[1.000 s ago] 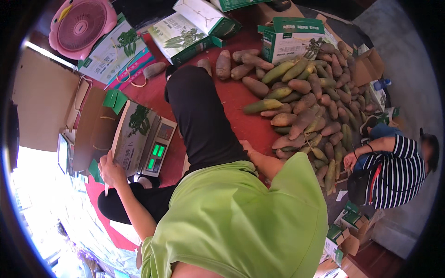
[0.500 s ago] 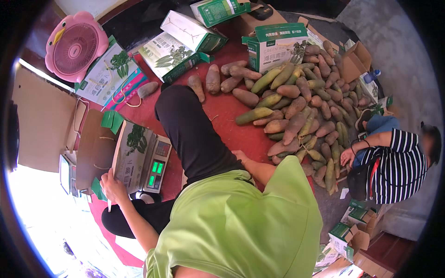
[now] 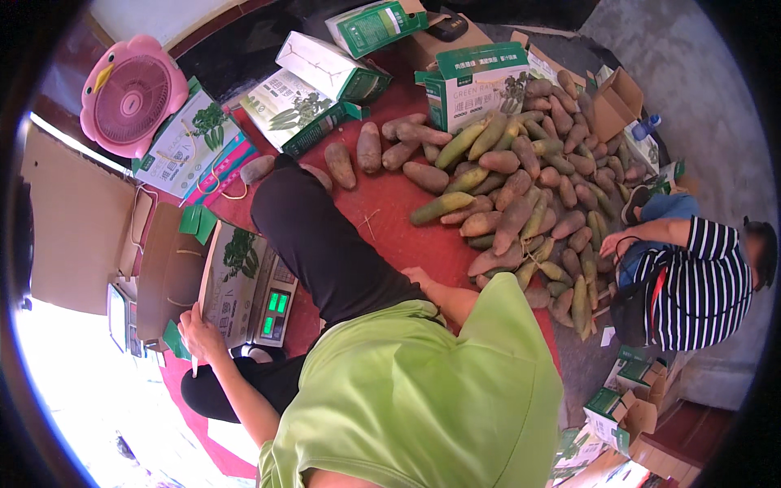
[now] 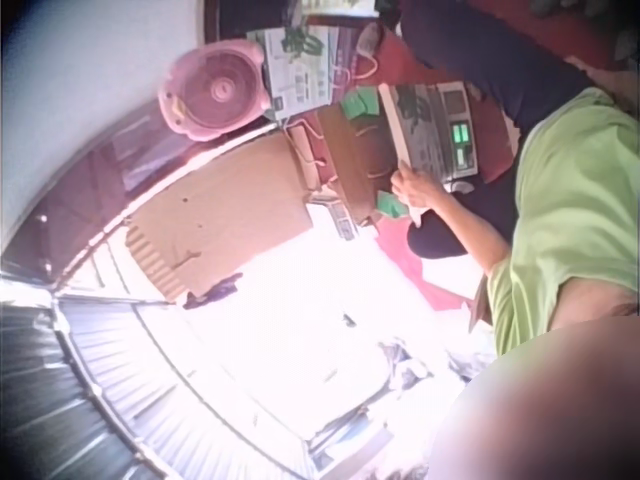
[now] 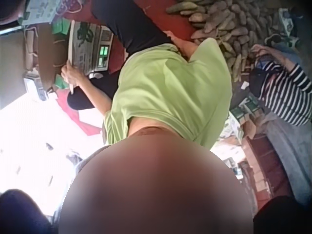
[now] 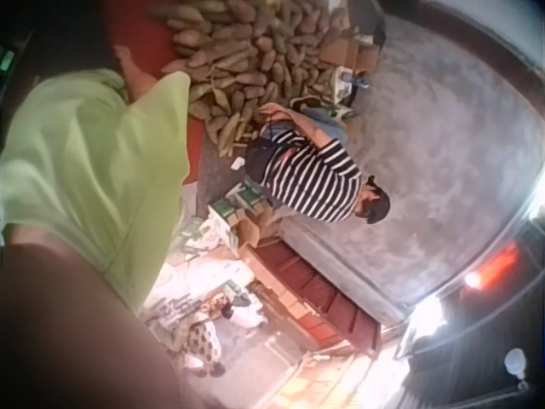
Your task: Sort and package produce (radishes/lotus roots) from a pile into boxes after weighing them.
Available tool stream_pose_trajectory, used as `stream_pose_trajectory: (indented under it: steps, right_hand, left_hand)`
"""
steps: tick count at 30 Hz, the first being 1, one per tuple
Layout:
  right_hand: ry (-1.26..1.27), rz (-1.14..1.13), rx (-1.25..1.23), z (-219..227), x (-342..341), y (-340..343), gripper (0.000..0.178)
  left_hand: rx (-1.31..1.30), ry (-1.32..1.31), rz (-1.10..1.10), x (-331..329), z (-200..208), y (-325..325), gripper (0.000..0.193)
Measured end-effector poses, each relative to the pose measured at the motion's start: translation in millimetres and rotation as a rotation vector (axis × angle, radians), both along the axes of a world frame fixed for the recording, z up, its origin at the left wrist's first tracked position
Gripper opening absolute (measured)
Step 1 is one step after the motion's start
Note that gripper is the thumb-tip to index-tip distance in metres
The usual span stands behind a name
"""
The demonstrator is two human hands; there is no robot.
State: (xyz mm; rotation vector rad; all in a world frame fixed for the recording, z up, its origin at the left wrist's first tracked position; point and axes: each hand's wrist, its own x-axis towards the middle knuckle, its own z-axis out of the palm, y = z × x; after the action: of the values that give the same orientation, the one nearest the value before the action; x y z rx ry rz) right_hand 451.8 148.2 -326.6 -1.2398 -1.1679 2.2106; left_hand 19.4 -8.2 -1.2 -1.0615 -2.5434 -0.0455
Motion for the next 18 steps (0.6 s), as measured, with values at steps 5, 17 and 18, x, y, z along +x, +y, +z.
stream_pose_trajectory:
  steps: [5,17,18]
  right_hand:
    - [0.075,-0.081,-0.142,19,2,-2,0.02]
    - [-0.149,-0.066,-0.098,39,-4,-5,0.023]
    - [-0.087,-0.116,-0.054,52,-6,-7,0.033]
  left_hand:
    - [-0.018,-0.005,-0.007,-1,-2,6,0.036]
    - [-0.026,0.004,-0.008,-7,-8,0,0.037]
    - [-0.016,0.005,-0.029,-6,-7,1,0.037]
